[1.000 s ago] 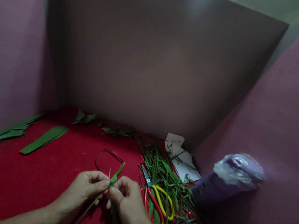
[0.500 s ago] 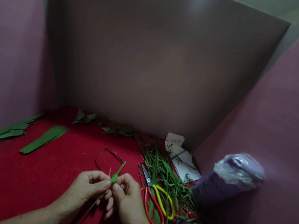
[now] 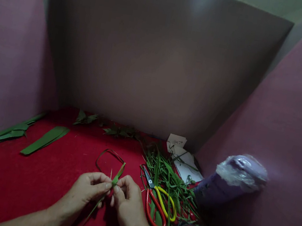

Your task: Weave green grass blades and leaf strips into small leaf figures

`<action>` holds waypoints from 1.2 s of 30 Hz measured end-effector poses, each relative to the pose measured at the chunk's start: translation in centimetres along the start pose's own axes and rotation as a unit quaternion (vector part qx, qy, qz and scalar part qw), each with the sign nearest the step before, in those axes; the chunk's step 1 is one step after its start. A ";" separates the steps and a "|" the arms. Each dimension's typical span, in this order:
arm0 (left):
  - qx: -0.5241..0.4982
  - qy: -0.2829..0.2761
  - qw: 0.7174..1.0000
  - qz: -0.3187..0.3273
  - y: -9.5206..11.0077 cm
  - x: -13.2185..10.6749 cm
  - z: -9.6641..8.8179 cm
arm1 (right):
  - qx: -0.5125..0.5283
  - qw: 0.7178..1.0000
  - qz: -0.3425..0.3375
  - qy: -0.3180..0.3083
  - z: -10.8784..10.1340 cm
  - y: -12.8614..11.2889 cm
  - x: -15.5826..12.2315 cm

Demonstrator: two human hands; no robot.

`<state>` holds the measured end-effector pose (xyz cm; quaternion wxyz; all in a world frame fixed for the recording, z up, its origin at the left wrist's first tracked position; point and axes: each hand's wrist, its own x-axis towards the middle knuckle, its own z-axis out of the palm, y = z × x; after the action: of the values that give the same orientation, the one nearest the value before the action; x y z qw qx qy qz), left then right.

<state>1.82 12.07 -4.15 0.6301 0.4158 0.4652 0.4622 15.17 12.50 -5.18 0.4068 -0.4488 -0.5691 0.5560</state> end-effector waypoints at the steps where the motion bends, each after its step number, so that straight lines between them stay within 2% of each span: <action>1: -0.002 0.002 1.000 0.001 0.0 0.0 0.0 | 0.009 1.000 0.002 -0.001 0.1 0.0 0.0; 8: -0.004 0.017 1.000 -0.002 -0.1 -0.2 -0.1 | 0.030 1.000 0.011 0.001 0.2 0.0 -0.1; 13: -0.015 -0.012 1.000 0.004 -0.1 -0.1 -0.1 | 0.070 0.997 0.034 -0.004 0.4 0.0 -0.1; 16: -0.022 -0.006 1.000 -0.001 0.0 -0.2 0.0 | 0.092 0.995 0.033 -0.002 0.6 -0.1 0.0; 23: -0.007 -0.024 1.000 0.008 0.0 -0.3 0.1 | 0.027 0.999 -0.007 0.021 0.2 -0.1 0.0; 28: -0.017 -0.011 1.000 0.001 -0.5 0.0 -0.2 | 0.002 0.999 -0.014 0.036 0.1 -0.5 0.0; 36: -0.018 -0.007 1.000 -0.005 -0.1 -0.2 -0.1 | -0.029 0.999 -0.024 0.023 -0.2 -0.4 -0.2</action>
<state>1.75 11.86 -4.25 0.6429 0.4057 0.4543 0.4644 15.41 12.39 -4.72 0.4199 -0.4591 -0.5861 0.5190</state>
